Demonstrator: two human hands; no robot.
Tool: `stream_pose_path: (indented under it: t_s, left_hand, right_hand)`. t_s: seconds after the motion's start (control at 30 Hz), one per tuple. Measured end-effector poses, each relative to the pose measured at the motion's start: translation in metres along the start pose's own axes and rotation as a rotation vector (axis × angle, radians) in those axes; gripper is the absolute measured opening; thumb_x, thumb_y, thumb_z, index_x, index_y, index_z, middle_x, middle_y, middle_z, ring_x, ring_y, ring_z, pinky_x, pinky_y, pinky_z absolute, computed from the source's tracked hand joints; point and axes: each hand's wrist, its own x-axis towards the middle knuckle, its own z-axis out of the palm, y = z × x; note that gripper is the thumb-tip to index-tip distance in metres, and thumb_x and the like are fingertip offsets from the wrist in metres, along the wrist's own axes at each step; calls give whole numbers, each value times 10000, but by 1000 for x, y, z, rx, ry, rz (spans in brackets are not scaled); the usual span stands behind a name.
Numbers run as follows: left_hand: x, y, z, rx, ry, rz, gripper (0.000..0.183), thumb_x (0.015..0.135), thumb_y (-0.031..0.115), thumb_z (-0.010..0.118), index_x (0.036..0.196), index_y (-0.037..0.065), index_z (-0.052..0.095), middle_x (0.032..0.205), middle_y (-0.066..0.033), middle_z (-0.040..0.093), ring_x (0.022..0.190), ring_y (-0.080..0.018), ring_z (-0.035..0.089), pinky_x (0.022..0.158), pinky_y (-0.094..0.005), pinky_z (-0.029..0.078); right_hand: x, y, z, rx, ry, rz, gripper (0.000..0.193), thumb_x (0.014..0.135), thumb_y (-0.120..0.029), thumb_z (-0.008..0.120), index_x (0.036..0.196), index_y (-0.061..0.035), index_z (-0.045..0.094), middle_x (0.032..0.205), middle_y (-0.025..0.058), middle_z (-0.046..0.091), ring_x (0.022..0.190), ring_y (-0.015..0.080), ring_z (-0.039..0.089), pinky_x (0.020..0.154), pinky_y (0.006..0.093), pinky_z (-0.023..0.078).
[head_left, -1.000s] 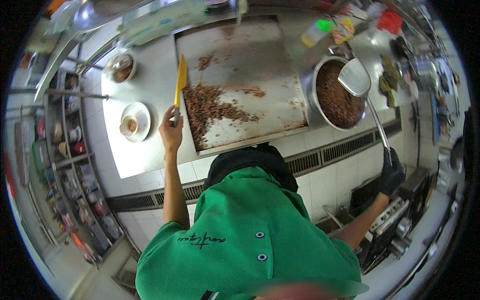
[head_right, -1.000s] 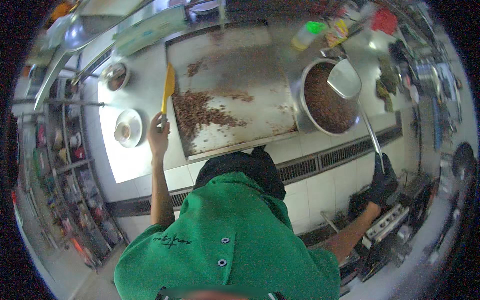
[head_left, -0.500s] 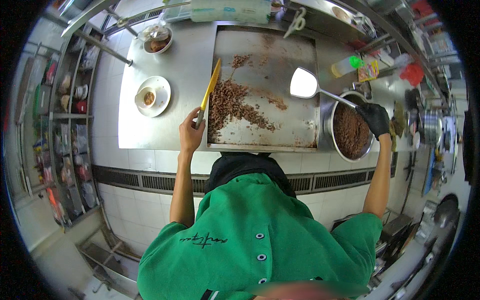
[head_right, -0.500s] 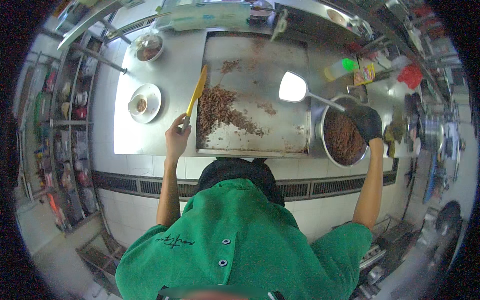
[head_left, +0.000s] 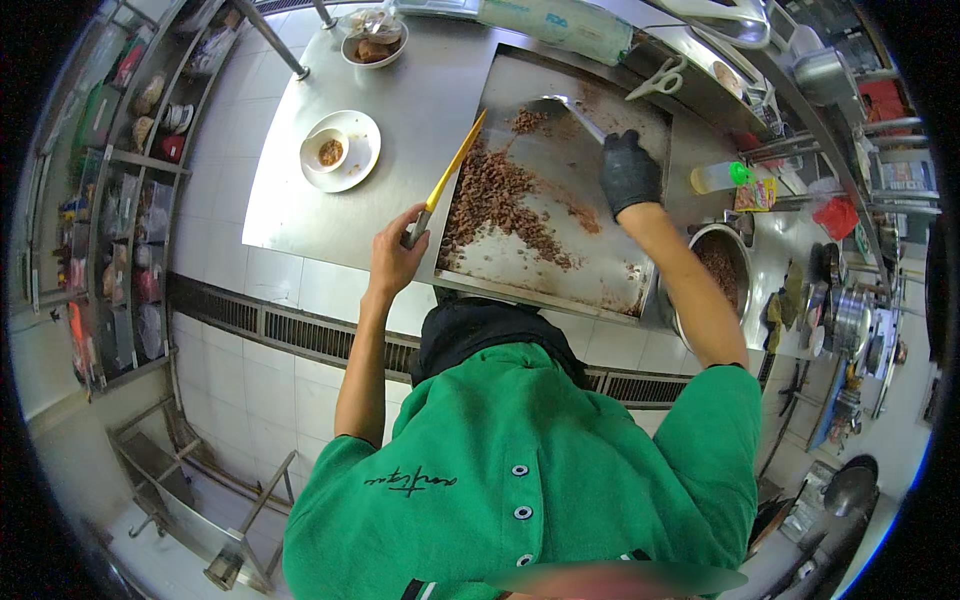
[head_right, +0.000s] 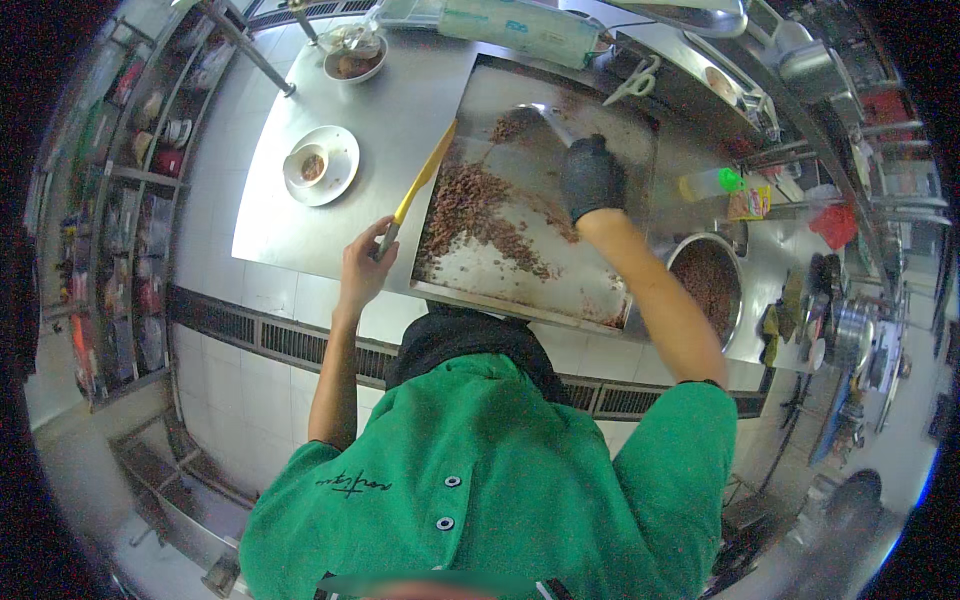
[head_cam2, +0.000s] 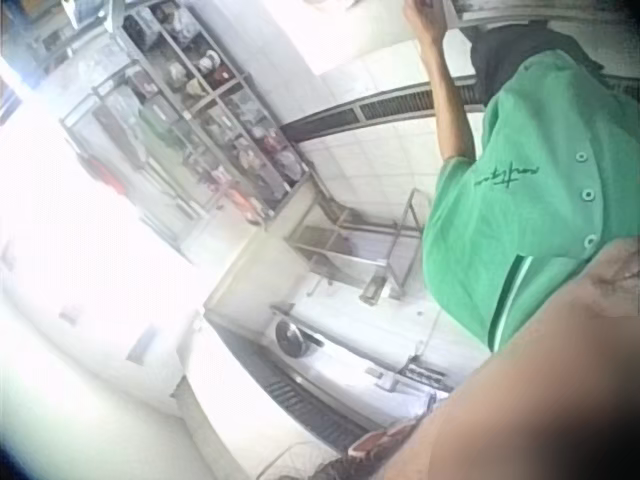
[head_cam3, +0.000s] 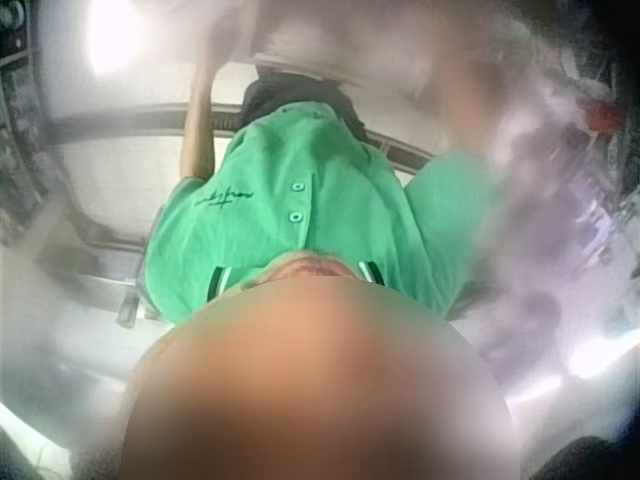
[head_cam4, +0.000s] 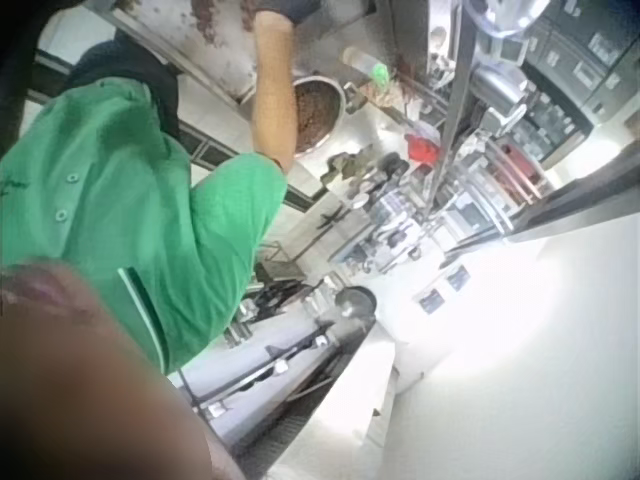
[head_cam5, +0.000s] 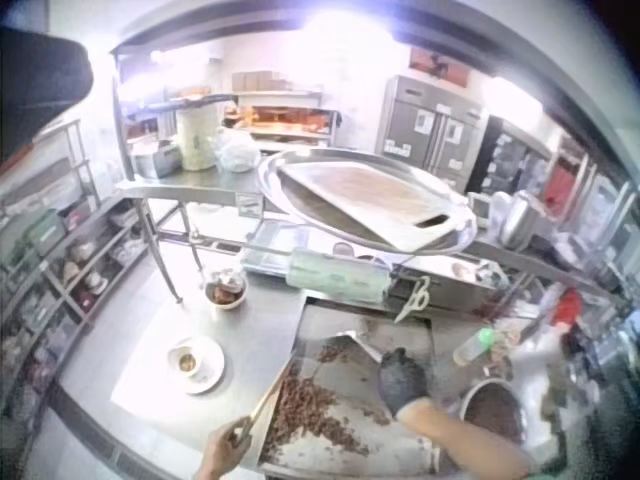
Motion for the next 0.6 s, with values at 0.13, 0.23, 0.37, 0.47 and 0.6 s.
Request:
stream_pose_path:
  t_s: [0.13, 0.23, 0.37, 0.47, 0.6]
  left_hand:
    - [1, -4, -2, -52, 39, -44, 509, 876, 18, 757, 1372, 90, 669, 1057, -116, 757, 621, -136, 570, 608, -313, 503]
    - [1, -9, -2, -65, 46, -52, 507, 877, 19, 756, 1372, 88, 669, 1061, -116, 760, 617, -137, 576, 603, -314, 504]
    - [5, -13, -1, -56, 48, -38, 503, 877, 21, 755, 1369, 90, 671, 1044, -112, 759, 613, -136, 574, 596, -314, 500]
    - [9, -16, 0, -49, 36, -30, 504, 877, 23, 754, 1369, 91, 671, 1031, -107, 757, 608, -135, 570, 590, -310, 494]
    - [16, -21, -3, -70, 30, -12, 509, 875, 23, 755, 1372, 93, 668, 1017, -97, 754, 604, -125, 568, 582, -305, 489]
  right_hand:
    - [-25, -56, 1, 154, -167, 26, 413, 950, -98, 547, 1333, 53, 587, 915, 247, 712, 758, 407, 736, 672, 494, 610]
    - [-61, -85, -3, 213, -287, 7, 541, 954, -93, 521, 1458, 94, 470, 879, 249, 719, 747, 403, 733, 661, 502, 603]
    - [-115, -98, -17, 252, -355, -20, 603, 957, -109, 522, 1527, 55, 416, 891, 241, 717, 733, 386, 729, 624, 509, 584]
    - [-157, -94, -42, 287, -440, -10, 630, 955, -117, 567, 1563, -44, 420, 900, 223, 710, 748, 403, 710, 640, 510, 571]
    - [-197, -76, -75, 323, -394, 94, 613, 979, -154, 598, 1568, -129, 434, 917, 206, 685, 718, 408, 690, 633, 527, 555]
